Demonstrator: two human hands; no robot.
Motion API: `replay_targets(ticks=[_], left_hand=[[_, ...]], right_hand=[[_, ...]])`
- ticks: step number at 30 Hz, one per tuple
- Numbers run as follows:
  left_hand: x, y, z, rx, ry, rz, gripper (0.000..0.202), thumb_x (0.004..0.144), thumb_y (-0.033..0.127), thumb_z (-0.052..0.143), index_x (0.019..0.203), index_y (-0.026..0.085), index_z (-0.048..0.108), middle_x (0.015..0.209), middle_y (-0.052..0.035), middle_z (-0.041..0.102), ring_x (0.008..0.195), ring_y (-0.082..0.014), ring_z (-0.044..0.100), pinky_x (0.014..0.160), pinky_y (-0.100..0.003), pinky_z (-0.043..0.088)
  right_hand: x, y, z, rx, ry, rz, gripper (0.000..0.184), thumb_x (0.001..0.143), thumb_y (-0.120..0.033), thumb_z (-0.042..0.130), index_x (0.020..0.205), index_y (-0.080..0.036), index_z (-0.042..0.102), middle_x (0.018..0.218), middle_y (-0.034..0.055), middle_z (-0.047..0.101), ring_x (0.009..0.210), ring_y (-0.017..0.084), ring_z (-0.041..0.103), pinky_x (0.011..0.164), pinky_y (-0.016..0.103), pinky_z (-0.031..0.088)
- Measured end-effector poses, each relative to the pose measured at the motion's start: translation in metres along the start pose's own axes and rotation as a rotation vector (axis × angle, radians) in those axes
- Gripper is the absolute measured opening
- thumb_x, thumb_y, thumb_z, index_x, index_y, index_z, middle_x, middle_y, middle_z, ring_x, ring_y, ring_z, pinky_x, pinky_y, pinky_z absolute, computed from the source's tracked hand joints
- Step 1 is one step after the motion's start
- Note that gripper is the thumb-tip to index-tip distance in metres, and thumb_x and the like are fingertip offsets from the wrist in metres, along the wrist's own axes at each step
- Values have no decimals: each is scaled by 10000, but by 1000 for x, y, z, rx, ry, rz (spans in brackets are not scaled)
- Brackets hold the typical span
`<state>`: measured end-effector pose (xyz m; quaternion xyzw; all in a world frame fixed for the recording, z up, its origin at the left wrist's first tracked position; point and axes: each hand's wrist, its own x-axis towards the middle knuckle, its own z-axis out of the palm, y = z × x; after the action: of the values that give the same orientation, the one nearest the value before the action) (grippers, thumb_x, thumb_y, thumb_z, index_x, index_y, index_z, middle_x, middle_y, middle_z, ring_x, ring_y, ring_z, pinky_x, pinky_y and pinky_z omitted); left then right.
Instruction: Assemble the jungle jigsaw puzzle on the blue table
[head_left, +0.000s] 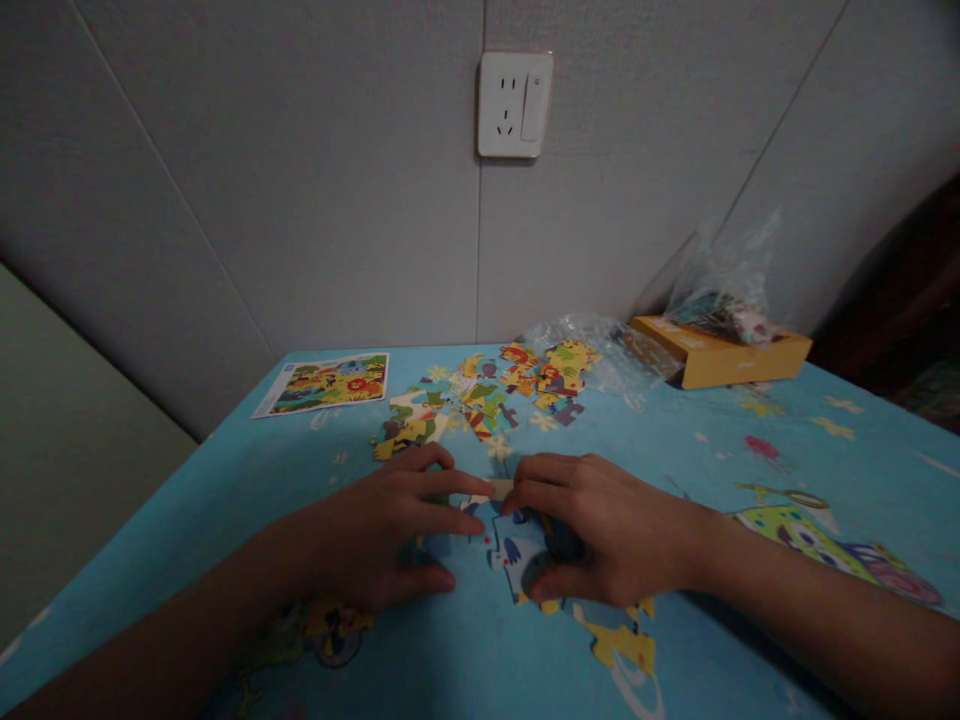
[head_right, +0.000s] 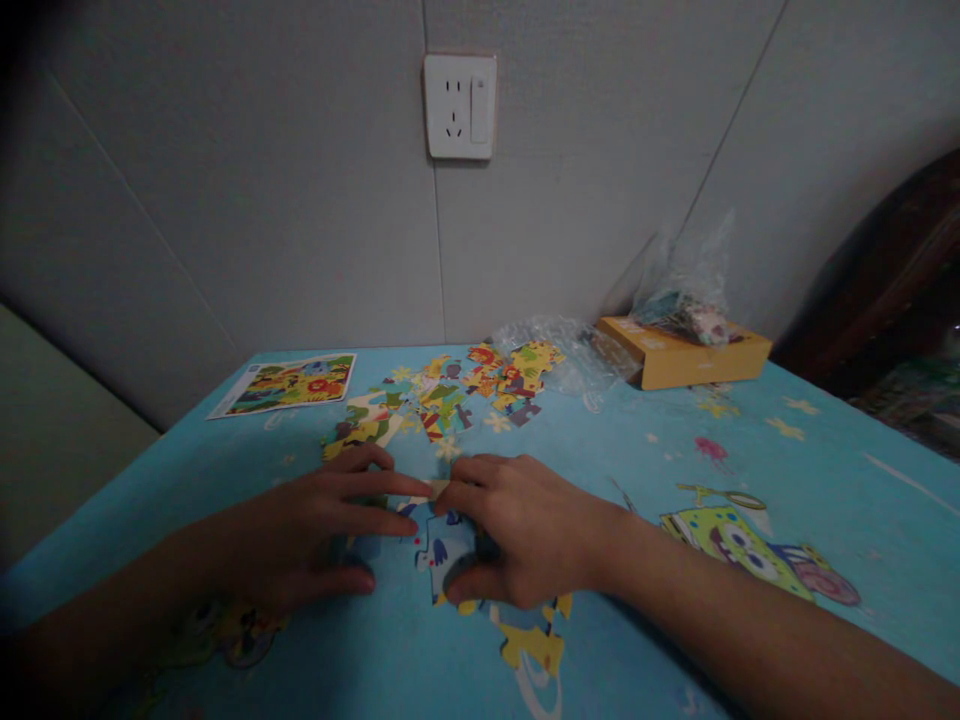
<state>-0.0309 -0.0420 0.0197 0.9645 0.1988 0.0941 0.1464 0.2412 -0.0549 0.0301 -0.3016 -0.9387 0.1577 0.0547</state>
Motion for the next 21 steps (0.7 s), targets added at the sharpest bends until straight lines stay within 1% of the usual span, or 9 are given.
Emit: replay_targets(ticks=[3, 6, 10, 12, 15, 17, 21], left_hand=[[5, 1, 8, -20, 47, -17, 371, 836, 318, 703, 1196, 265, 631, 1388, -39, 559, 1214, -286, 452, 1061, -473, 392], [10, 1, 16, -27, 127, -89, 281, 853, 296, 685, 1128, 248, 654, 1321, -51, 594, 1176, -270, 484, 1027, -456, 414], [14, 5, 21, -32, 172, -152, 254, 835, 266, 698, 1086, 245, 667, 1285, -51, 611, 1142, -264, 504, 1020, -461, 403], [16, 6, 22, -40, 186, -172, 259, 832, 244, 687, 1090, 243, 666, 1250, -52, 627, 1120, -257, 513, 1010, -447, 407], [18, 6, 22, -71, 193, -187, 329, 813, 233, 686, 1138, 234, 639, 1196, -50, 647, 1085, -245, 530, 1011, -428, 406], [18, 3, 22, -81, 211, -201, 357, 804, 241, 693, 1154, 225, 621, 1175, -53, 654, 1077, -246, 540, 1031, -437, 390], [17, -2, 21, -67, 241, -246, 345, 810, 258, 695, 1142, 209, 613, 1162, -65, 650, 1096, -252, 537, 1038, -450, 386]], right_hand=[[1, -1, 0, 19, 7, 18, 552, 760, -519, 730, 1181, -192, 587, 1036, 79, 614, 857, 235, 600, 713, 348, 436], [3, -3, 0, 50, 24, 47, 555, 743, -511, 754, 1156, -179, 587, 1030, 78, 617, 861, 232, 599, 719, 346, 432], [4, -3, 0, 82, 47, 70, 561, 725, -515, 773, 1126, -173, 581, 1019, 75, 619, 839, 217, 593, 696, 329, 422], [4, -4, 0, 89, 54, 73, 557, 723, -527, 770, 1108, -171, 579, 1010, 76, 621, 820, 212, 588, 677, 322, 415], [4, -5, -1, 97, 63, 75, 555, 728, -525, 767, 1101, -167, 566, 1008, 79, 625, 811, 208, 583, 671, 318, 410], [4, -6, -2, 96, 68, 77, 578, 720, -520, 777, 1118, -165, 555, 1001, 78, 626, 807, 207, 582, 679, 320, 411], [4, -6, -1, 97, 79, 77, 598, 714, -532, 779, 1125, -162, 553, 967, 76, 625, 783, 204, 584, 679, 321, 415]])
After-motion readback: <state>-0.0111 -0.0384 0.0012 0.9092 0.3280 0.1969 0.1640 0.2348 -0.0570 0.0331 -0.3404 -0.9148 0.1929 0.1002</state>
